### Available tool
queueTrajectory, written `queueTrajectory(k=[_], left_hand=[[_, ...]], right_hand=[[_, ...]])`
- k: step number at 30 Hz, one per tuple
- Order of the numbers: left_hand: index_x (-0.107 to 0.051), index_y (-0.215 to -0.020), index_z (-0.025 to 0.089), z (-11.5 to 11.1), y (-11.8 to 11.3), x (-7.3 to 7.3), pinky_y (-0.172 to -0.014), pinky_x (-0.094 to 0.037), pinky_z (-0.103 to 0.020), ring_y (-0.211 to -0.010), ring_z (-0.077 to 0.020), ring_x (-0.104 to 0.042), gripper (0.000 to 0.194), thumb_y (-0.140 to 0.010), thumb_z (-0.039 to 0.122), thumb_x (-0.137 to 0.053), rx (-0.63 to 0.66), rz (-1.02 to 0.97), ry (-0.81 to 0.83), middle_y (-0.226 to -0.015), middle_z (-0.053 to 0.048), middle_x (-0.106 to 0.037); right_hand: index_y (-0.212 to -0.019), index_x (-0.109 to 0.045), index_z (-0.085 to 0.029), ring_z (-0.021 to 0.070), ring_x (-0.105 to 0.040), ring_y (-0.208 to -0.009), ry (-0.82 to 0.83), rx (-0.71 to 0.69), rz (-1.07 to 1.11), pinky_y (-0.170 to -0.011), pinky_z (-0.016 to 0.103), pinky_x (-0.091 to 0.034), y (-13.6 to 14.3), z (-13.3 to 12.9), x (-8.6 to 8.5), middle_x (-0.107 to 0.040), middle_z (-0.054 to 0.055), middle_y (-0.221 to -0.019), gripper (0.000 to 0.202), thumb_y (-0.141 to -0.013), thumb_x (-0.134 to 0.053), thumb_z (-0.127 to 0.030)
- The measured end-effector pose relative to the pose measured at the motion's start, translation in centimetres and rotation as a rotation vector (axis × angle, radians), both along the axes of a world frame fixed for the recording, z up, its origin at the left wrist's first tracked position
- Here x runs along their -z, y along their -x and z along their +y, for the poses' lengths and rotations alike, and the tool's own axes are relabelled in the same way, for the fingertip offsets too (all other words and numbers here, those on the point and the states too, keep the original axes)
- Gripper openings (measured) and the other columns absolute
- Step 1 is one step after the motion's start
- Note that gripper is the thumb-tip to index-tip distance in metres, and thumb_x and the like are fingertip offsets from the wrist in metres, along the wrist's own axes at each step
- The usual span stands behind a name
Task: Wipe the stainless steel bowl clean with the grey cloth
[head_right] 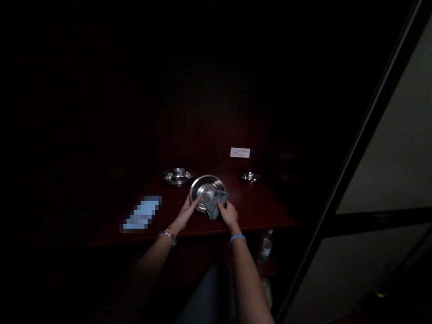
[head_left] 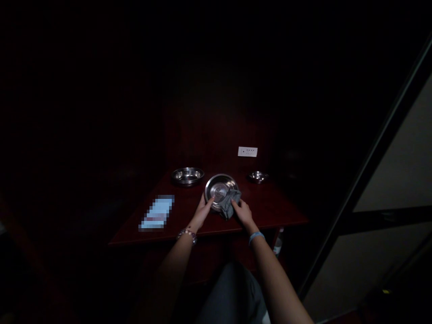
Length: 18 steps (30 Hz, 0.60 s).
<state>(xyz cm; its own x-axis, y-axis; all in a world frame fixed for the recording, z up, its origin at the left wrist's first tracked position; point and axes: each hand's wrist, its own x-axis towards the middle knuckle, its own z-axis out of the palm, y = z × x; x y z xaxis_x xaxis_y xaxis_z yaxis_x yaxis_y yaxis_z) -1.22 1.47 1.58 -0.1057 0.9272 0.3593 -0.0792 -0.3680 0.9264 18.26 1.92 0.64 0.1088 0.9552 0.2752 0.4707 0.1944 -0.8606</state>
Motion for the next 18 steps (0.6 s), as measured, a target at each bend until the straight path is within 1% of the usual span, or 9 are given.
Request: queueTrajectory(k=[5, 11, 15, 18], left_hand=[[-0.050, -0.146, 0.022, -0.4, -0.2, -0.3, -0.122, -0.034, -0.039, -0.143, -0.0258, -0.050, 0.064, -0.089, 0.046, -0.066, -0.008, 0.032, 0.015, -0.153, -0.011, -0.055], [-0.052, -0.144, 0.021, -0.7, -0.4, -0.7, -0.122, -0.036, -0.040, -0.141, -0.0261, -0.052, 0.064, -0.087, 0.047, -0.067, 0.030, 0.043, -0.009, -0.151, -0.011, -0.057], [-0.053, -0.141, 0.019, -0.8, -0.5, -0.8, -0.122, -0.036, -0.043, -0.138, -0.0277, -0.055, 0.067, -0.082, 0.042, -0.074, 0.092, 0.059, 0.016, -0.148, -0.013, -0.060], [-0.052, -0.142, 0.017, -0.6, -0.6, -0.4, -0.123, -0.035, -0.046, -0.137, -0.0294, -0.055, 0.076, -0.075, 0.038, -0.081, 0.151, 0.092, 0.008, -0.147, -0.015, -0.060]], right_hand=[[-0.110, -0.074, -0.027, 0.0287, -0.070, -0.109, -0.013, 0.009, -0.007, -0.096, 0.039, -0.052, 0.1, 0.2, 0.2, -0.078, 0.007, -0.111, 0.038, -0.093, -0.059, -0.057], [-0.109, -0.073, -0.025, 0.0264, -0.071, -0.106, -0.042, 0.018, 0.034, -0.095, 0.037, -0.053, 0.0, 0.5, 0.6, -0.078, 0.008, -0.111, 0.035, -0.092, -0.062, -0.053], [-0.108, -0.073, -0.023, 0.0254, -0.072, -0.102, -0.068, 0.003, 0.104, -0.093, 0.036, -0.055, -0.1, 0.8, 0.9, -0.078, 0.008, -0.107, 0.035, -0.090, -0.064, -0.051], [-0.108, -0.073, -0.021, 0.0263, -0.073, -0.101, -0.089, 0.001, 0.140, -0.093, 0.038, -0.056, -0.2, 0.9, 1.1, -0.078, 0.009, -0.108, 0.036, -0.090, -0.063, -0.050]])
